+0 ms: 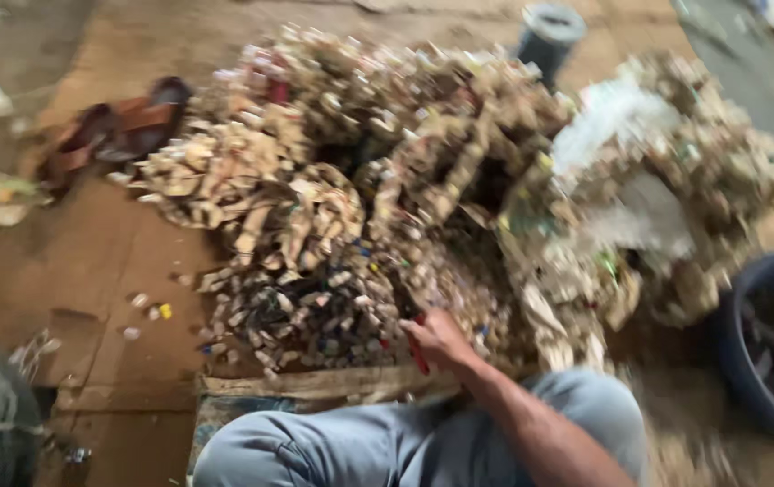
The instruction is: The person sits on the floor and uses red-handled pliers to cut small plastic caps off the ends of bundled wires. The person repeatedly picks up wire bundles, cuts the caps, and drops the pieces onto a growing pile on the floor.
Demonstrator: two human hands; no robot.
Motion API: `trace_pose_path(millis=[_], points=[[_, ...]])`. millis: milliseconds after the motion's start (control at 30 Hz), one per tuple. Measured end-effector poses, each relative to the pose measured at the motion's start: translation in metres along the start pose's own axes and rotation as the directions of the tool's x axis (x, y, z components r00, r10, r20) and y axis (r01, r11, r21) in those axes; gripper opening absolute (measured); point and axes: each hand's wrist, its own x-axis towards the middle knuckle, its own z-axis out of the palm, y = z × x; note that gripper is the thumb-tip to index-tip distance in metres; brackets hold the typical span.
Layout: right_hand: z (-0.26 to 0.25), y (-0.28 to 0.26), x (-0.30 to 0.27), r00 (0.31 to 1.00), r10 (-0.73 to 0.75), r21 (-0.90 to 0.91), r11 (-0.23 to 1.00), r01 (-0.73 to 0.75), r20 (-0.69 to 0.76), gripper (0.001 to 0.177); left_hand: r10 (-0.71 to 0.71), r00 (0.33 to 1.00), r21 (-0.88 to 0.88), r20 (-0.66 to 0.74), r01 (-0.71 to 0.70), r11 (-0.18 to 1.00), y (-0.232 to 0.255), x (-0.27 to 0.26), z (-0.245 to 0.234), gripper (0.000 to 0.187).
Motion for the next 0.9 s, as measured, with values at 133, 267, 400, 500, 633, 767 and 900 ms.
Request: trace_pose_path(millis=[133,267,400,500,633,767,900], points=[[0.001,0.003,0.007,0.972,-0.231,0.064,0.970,0.234,-0.041,0.031,0.055,0.999,-0.030,0.001,-0.054,0.998,0.005,0.010,0.024,0.015],[0.004,0.018,0.001,0.999,-0.038,0.236,0.971,0.039,-0.009,0.018,0.036,0.999,-0.022,-0.013,-0.036,0.999,0.021,0.006,0.013,0.016],[-0.001,0.020,0.015,0.994,-0.108,0.235,0.967,0.099,0.029,0.033,-0.009,0.999,-0.007,-0.048,0.009,1.000,0.031,0.010,-0.023,0.018],[0.008,0.031,0.023,0.995,-0.104,0.351,0.932,0.096,0.005,0.025,-0.288,0.958,0.162,-0.006,0.285,0.945,0.003,-0.017,-0.041,0.019],[0.005,0.029,0.029,0.989,-0.122,0.356,0.923,0.143,-0.080,0.013,-0.613,0.753,0.568,0.238,0.404,0.717,-0.083,-0.075,-0.024,0.015],[-0.001,0.025,0.021,0.999,0.038,0.169,0.985,-0.036,-0.011,0.016,-0.865,0.330,0.890,0.378,0.125,0.438,-0.139,-0.148,-0.016,0.014],[0.002,0.010,0.012,0.995,-0.003,0.224,0.974,-0.019,0.096,0.024,-0.791,0.442,0.894,0.424,-0.062,0.444,-0.153,-0.166,-0.006,0.016]])
